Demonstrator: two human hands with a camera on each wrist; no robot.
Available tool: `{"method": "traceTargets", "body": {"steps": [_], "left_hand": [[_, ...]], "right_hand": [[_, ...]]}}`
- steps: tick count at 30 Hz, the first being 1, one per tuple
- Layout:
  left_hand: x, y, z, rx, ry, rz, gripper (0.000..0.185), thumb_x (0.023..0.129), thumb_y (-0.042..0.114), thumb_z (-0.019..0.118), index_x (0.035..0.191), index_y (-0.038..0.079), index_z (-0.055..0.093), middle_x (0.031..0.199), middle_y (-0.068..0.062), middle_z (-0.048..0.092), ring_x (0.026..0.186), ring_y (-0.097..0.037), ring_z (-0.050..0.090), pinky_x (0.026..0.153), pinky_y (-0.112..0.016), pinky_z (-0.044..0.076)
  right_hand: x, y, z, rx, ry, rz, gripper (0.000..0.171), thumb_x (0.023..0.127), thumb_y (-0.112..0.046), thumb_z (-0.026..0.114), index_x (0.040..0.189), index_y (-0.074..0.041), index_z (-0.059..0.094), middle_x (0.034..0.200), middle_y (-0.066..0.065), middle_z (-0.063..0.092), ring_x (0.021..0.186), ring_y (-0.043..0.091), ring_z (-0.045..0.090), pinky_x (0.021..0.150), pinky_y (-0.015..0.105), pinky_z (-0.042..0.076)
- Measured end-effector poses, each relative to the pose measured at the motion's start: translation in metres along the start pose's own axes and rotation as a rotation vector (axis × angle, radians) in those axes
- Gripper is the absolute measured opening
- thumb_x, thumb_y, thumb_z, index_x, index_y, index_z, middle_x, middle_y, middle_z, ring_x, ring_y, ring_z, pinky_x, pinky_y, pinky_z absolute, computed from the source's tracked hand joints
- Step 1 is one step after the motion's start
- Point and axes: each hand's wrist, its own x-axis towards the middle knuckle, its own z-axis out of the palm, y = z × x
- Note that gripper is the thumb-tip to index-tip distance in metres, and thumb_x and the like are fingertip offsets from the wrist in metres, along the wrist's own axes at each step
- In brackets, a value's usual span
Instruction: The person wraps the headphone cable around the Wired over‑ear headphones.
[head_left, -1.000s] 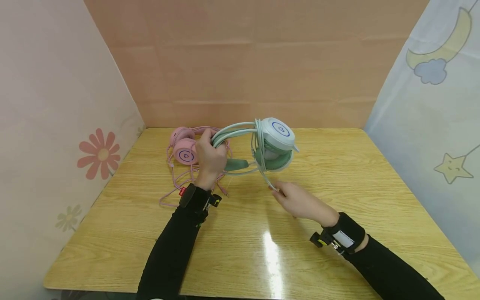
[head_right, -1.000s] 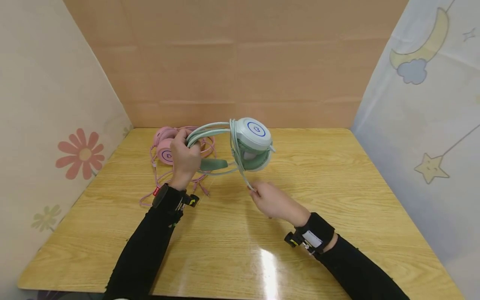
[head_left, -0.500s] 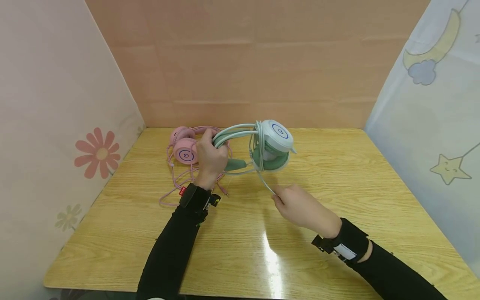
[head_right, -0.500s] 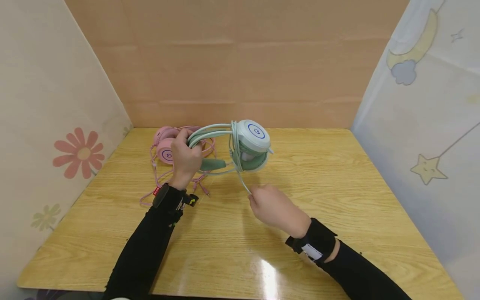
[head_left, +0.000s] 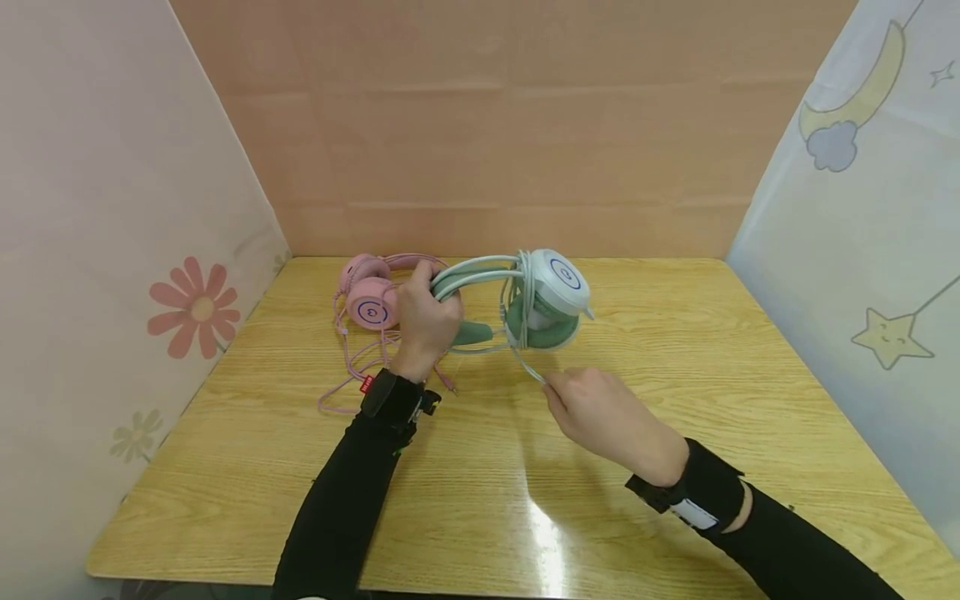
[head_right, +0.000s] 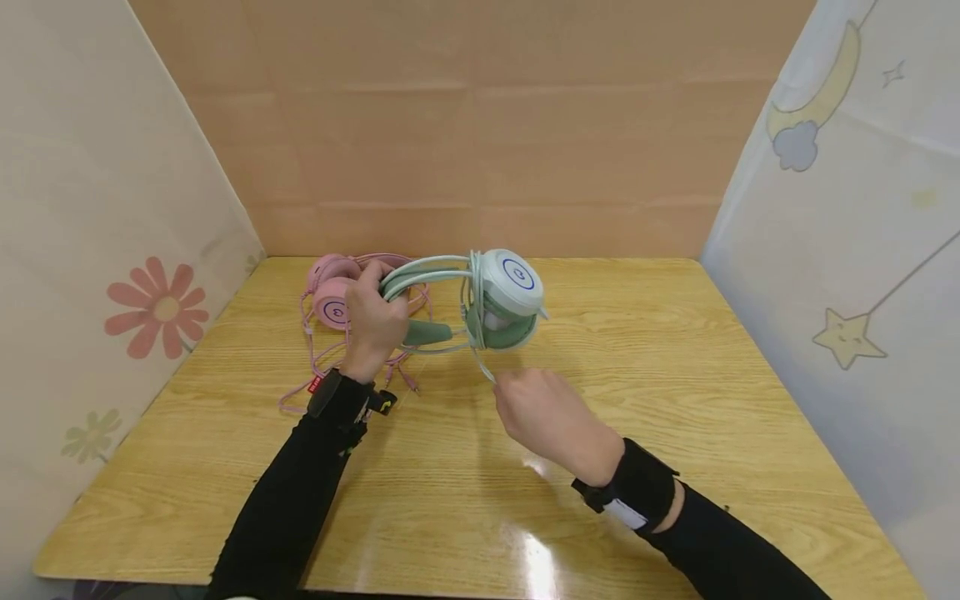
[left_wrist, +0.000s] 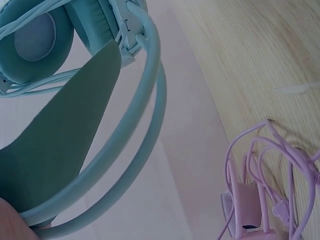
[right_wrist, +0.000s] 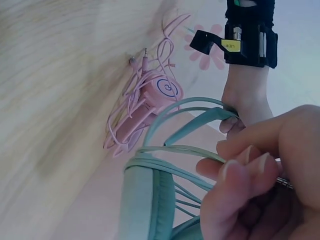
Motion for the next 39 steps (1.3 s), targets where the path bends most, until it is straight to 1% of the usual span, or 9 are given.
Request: {"method": "traceTargets", "body": {"steps": [7,10,12,15,22,29,33,37,39], "left_hand": [[-0.002,0.000,0.002,0.026,0.007,0.065,0.014,0.074,0.000,0.053,0.088,-0.001,0.056,0.060,0.002,0.032,0.048,-0.014,0.027,0.048,-0.031,0.024],[-0.003,0.001,0.004,0.055,0.015,0.093,0.013,0.075,0.001,0.054,0.087,0.000,0.056,0.059,0.003,0.031,0.046,-0.013,0.026,0.046,-0.031,0.023],[-0.004,0.002,0.005,0.074,0.016,0.105,0.012,0.075,0.003,0.054,0.086,0.000,0.055,0.059,0.003,0.032,0.046,-0.013,0.027,0.046,-0.030,0.024],[-0.006,0.003,0.006,0.091,0.010,0.118,0.012,0.074,0.003,0.055,0.086,0.001,0.055,0.060,0.003,0.031,0.047,-0.014,0.027,0.046,-0.030,0.024],[-0.010,0.008,0.008,0.116,-0.025,0.181,0.023,0.069,0.001,0.056,0.092,0.001,0.054,0.063,-0.003,0.041,0.049,-0.016,0.036,0.048,-0.031,0.028],[-0.014,0.012,0.011,0.157,-0.048,0.245,0.028,0.063,0.005,0.058,0.091,-0.001,0.056,0.061,-0.006,0.046,0.047,-0.018,0.039,0.044,-0.031,0.031],[-0.016,0.013,0.013,0.178,-0.063,0.288,0.030,0.062,0.003,0.058,0.092,-0.002,0.057,0.062,-0.006,0.046,0.047,-0.016,0.038,0.044,-0.030,0.030],[-0.018,0.014,0.014,0.204,-0.056,0.324,0.031,0.061,0.002,0.058,0.091,-0.001,0.056,0.062,-0.005,0.047,0.047,-0.015,0.036,0.044,-0.028,0.028],[-0.018,0.015,0.014,0.218,-0.051,0.350,0.030,0.061,0.003,0.060,0.091,-0.001,0.056,0.061,-0.005,0.046,0.045,-0.014,0.035,0.043,-0.028,0.027]], "right_hand": [[0.003,0.005,-0.003,0.008,0.078,-0.056,0.020,0.093,0.000,0.065,0.079,-0.011,0.055,0.061,-0.009,0.036,0.050,0.003,0.031,0.045,0.020,0.030],[0.005,0.009,-0.003,0.032,0.139,-0.069,0.012,0.091,0.000,0.068,0.086,-0.008,0.062,0.064,-0.008,0.043,0.053,0.003,0.037,0.047,0.021,0.034],[0.007,0.013,-0.002,0.064,0.181,-0.056,0.007,0.090,0.000,0.071,0.091,-0.005,0.067,0.067,-0.006,0.052,0.055,0.003,0.042,0.048,0.021,0.038],[0.009,0.017,0.000,0.111,0.236,-0.021,0.007,0.089,0.000,0.074,0.095,-0.002,0.072,0.073,-0.002,0.062,0.058,0.004,0.049,0.052,0.023,0.044],[0.013,0.023,0.001,0.233,0.308,0.055,0.008,0.088,0.001,0.074,0.096,0.000,0.075,0.074,0.001,0.067,0.058,0.004,0.055,0.054,0.025,0.048],[0.013,0.025,0.001,0.348,0.302,0.120,0.012,0.092,0.000,0.070,0.101,0.001,0.076,0.068,-0.004,0.064,0.052,0.003,0.050,0.049,0.025,0.043],[0.014,0.025,0.002,0.425,0.294,0.158,0.013,0.094,-0.002,0.067,0.104,0.002,0.075,0.065,-0.003,0.065,0.051,0.003,0.055,0.047,0.025,0.043],[0.013,0.027,0.002,0.514,0.256,0.253,0.015,0.098,-0.010,0.065,0.106,0.000,0.074,0.065,0.000,0.067,0.053,0.009,0.061,0.048,0.025,0.042],[0.014,0.029,0.001,0.578,0.230,0.311,0.017,0.100,-0.014,0.065,0.104,0.000,0.074,0.068,0.001,0.068,0.058,0.013,0.065,0.052,0.025,0.047]]}}
